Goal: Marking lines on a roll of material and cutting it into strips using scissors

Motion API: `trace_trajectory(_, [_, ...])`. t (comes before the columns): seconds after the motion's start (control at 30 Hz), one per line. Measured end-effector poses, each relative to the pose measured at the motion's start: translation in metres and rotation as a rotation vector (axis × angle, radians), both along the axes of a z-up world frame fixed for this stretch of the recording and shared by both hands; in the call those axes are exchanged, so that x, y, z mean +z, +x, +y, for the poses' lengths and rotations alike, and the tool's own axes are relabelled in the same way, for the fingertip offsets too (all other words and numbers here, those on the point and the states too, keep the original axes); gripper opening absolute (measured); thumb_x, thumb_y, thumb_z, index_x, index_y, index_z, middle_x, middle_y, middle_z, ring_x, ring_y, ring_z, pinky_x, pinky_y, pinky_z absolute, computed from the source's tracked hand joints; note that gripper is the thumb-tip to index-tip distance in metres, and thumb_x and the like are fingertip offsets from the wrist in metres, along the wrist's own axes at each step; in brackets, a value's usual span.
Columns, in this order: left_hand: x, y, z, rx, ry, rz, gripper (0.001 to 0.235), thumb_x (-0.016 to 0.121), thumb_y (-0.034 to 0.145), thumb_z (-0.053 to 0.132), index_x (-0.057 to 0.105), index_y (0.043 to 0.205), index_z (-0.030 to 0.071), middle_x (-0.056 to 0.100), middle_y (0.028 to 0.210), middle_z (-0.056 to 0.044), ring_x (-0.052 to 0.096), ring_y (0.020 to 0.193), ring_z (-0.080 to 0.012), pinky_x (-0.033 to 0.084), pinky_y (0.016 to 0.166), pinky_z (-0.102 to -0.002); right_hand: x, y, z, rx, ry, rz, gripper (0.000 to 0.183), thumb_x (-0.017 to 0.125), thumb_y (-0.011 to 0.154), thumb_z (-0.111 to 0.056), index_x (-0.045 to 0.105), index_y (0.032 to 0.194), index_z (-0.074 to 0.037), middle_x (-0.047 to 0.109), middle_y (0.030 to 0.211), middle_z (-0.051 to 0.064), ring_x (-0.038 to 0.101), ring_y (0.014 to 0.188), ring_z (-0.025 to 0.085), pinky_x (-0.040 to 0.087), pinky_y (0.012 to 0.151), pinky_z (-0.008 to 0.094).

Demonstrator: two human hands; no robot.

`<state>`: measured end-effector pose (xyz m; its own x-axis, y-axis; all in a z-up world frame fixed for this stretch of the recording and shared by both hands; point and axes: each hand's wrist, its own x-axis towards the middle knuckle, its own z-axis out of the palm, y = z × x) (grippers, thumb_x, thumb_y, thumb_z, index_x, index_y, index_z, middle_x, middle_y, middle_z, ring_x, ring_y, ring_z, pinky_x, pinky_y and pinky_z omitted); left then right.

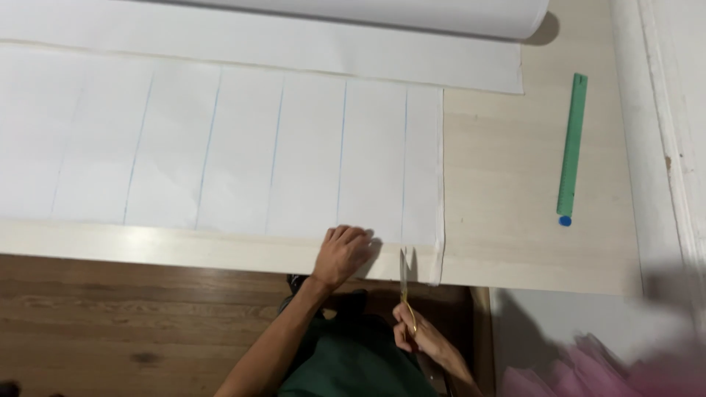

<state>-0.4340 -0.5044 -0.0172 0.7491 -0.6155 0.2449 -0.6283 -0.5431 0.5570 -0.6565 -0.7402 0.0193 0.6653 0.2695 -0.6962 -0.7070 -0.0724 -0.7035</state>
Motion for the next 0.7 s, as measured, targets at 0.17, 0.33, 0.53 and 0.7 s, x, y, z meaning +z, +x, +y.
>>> trace_trajectory(0.17, [-0.019,0.001,-0.035,-0.057,-0.054,-0.078,0.035,0.088,0.105,0.032,0.081,0.131,0.011,0.077,0.134,-0.008,0.064,0.114,-0.0295,0.051,0.092,-0.046,0.009,0.026,0.009,-0.09,-0.012,-0.036,0.059,0.037,0.118,-0.072,0.043,0.096,-0.018,0.05,0.051,0.005,0.034,0.041,0.011,0.031,0.046,0.028])
trace_trajectory(0.33, [-0.039,0.004,-0.053,-0.112,0.05,-0.173,0.029,0.082,0.11,0.036,0.082,0.133,0.018,0.082,0.135,-0.007,0.071,0.11,-0.0267,0.058,0.095,-0.044,0.022,0.042,0.015,-0.144,-0.112,0.067,0.058,0.046,0.114,-0.075,0.044,0.101,-0.019,0.047,0.057,0.001,0.03,0.047,0.009,0.022,0.047,0.027])
trace_trajectory(0.53, [-0.017,0.003,-0.065,-0.141,-0.064,-0.48,0.008,0.082,0.111,0.014,0.078,0.118,0.013,0.078,0.121,-0.003,0.064,0.083,-0.0176,0.057,0.051,-0.034,0.015,0.046,0.009,-0.143,-0.065,0.115,0.068,0.045,0.11,-0.078,0.062,0.12,-0.012,0.042,0.055,-0.001,0.024,0.047,0.009,0.019,0.047,0.027])
trace_trajectory(0.7, [-0.03,-0.009,-0.072,-0.161,-0.004,-0.459,0.033,0.085,0.109,0.027,0.077,0.137,0.011,0.072,0.107,-0.001,0.065,0.078,-0.0162,0.058,0.048,-0.035,0.008,0.044,0.007,-0.201,-0.023,0.099,0.059,0.05,0.113,-0.075,0.049,0.107,-0.016,0.042,0.054,0.0,0.023,0.044,0.008,0.016,0.044,0.026])
